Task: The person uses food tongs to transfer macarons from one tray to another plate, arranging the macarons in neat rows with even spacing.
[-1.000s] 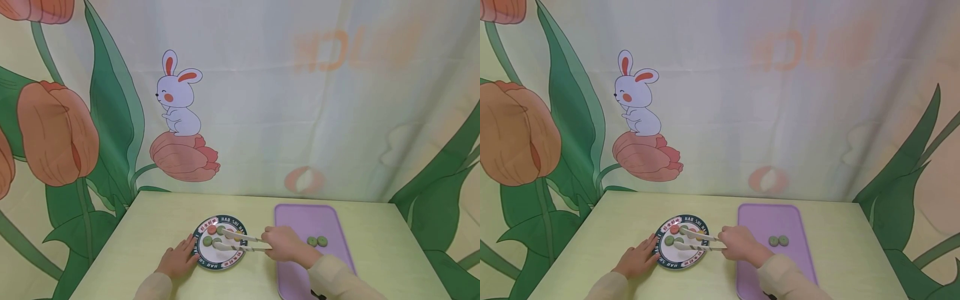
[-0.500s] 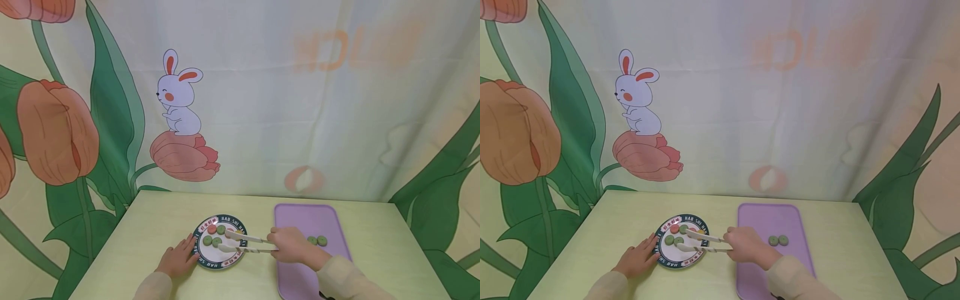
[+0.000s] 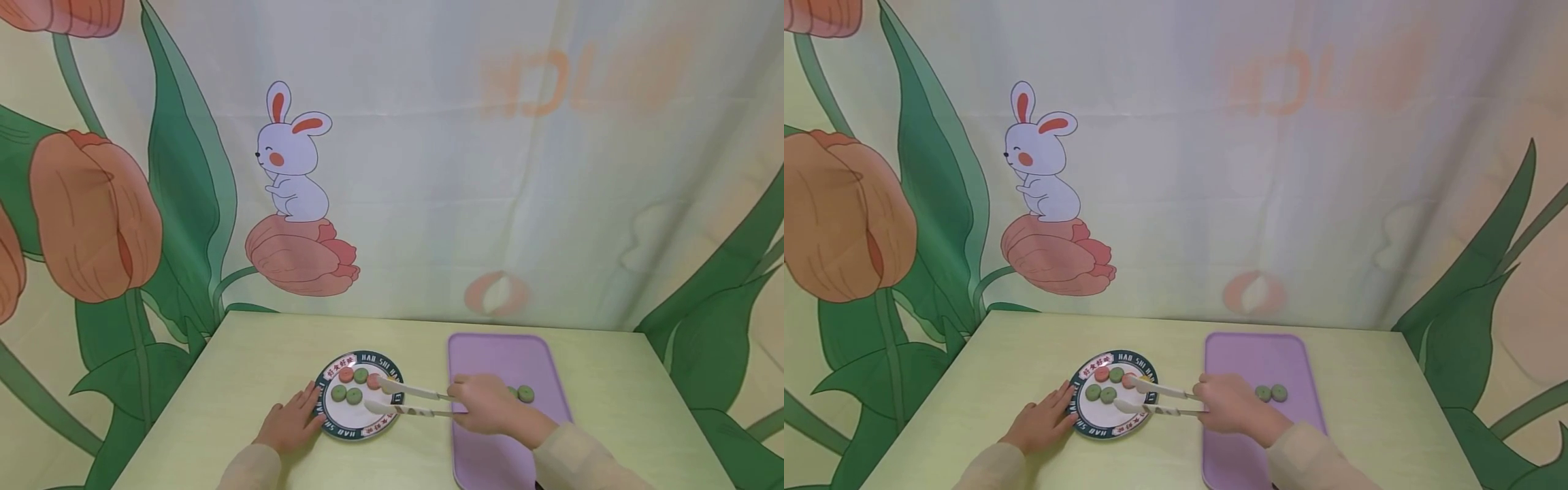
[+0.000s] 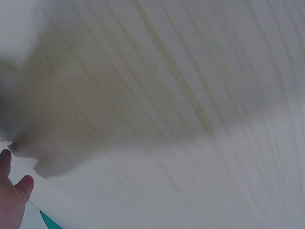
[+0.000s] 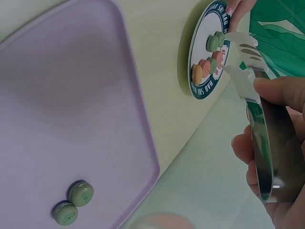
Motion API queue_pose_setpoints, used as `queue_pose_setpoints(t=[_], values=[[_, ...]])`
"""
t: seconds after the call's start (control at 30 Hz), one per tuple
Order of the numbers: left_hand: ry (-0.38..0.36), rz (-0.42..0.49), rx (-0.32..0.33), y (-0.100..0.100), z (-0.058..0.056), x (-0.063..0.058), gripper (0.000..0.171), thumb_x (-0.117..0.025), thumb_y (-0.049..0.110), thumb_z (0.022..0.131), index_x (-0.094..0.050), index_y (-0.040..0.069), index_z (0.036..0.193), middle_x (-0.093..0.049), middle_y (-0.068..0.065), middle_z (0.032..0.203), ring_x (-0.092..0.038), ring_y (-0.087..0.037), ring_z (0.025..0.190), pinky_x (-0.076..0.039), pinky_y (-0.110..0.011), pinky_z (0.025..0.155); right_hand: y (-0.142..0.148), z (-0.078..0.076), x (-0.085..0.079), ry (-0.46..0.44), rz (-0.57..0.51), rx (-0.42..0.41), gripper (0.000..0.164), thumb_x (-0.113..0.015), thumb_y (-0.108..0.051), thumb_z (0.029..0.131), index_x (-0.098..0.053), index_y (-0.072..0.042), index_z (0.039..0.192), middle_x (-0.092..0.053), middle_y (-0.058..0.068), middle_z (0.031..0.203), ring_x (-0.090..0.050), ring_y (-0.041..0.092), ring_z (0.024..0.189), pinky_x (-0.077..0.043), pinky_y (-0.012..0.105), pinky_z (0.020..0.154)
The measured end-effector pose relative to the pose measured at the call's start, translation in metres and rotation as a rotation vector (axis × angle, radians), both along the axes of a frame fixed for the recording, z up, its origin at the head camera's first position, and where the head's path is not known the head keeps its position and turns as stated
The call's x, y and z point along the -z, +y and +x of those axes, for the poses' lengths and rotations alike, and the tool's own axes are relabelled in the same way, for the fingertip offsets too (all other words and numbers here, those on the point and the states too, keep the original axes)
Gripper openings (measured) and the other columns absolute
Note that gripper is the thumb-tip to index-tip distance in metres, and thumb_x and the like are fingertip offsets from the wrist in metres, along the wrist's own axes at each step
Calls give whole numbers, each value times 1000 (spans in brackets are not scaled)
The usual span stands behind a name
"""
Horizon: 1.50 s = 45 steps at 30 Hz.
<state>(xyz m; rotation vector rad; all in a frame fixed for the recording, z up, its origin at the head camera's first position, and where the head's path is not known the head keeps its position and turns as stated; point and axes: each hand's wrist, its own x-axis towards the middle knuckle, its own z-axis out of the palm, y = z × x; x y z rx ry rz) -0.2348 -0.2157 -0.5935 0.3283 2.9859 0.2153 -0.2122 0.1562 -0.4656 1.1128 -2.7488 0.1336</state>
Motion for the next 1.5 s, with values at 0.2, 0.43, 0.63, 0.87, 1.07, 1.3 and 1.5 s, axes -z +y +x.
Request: queue_pose_setpoints(t=[0.2, 0.43, 0.63, 0.87, 1.07, 1.3, 1.5], values=[[-15, -2, -7, 1, 0, -1, 64, -35, 53, 88, -30, 13, 138, -26, -5, 146, -34, -30, 128, -30, -60, 96, 11, 2, 3, -6, -43, 5, 12, -66, -22, 66, -56, -17, 69, -46, -10, 65, -38, 4, 50, -30, 19, 39], [-33, -16, -22, 2, 2, -5, 64, -35, 53, 88, -29, 13, 139, -26, -5, 146, -34, -30, 128, -30, -58, 97, 19, 6, 5, -8, -56, 9, 15, -66, -22, 66, -51, -18, 66, -42, -11, 63, -34, 3, 49, -28, 18, 40], [-23, -7, -15, 3, 2, -7, 64, -36, 51, 89, -31, 11, 138, -27, -7, 145, -34, -31, 128, -30, -60, 96, 23, 9, 6, -19, -58, 37, 14, -67, -22, 66, -54, -17, 68, -42, -12, 62, -33, 2, 50, -28, 16, 41], [-24, -10, -21, 2, 1, -4, 63, -35, 51, 89, -29, 13, 139, -25, -5, 146, -33, -30, 128, -30, -58, 97, 33, 16, 6, -5, -67, 100, 16, -69, -25, 64, -53, -20, 67, -41, -13, 62, -33, 2, 49, -25, 18, 38], [-25, -9, -16, 2, 1, -3, 63, -36, 51, 89, -29, 12, 139, -25, -6, 146, -33, -30, 128, -30, -58, 97, 42, 16, 8, -18, -73, 90, 14, -69, -23, 65, -58, -18, 72, -46, -12, 65, -36, 0, 52, -31, 17, 42], [-23, -2, -21, 3, 1, -4, 63, -36, 51, 89, -29, 13, 139, -25, -6, 146, -32, -30, 129, -30, -58, 97, 51, 18, 8, -45, -93, 97, 15, -70, -22, 65, -58, -17, 72, -48, -10, 66, -36, 1, 52, -31, 18, 43], [-27, -3, -22, 4, 2, -5, 63, -36, 50, 89, -29, 12, 139, -25, -6, 146, -32, -31, 129, -29, -59, 98, 62, 19, 12, -20, -109, 109, 15, -69, -22, 64, -56, -18, 71, -46, -13, 66, -37, 1, 54, -32, 17, 43]])
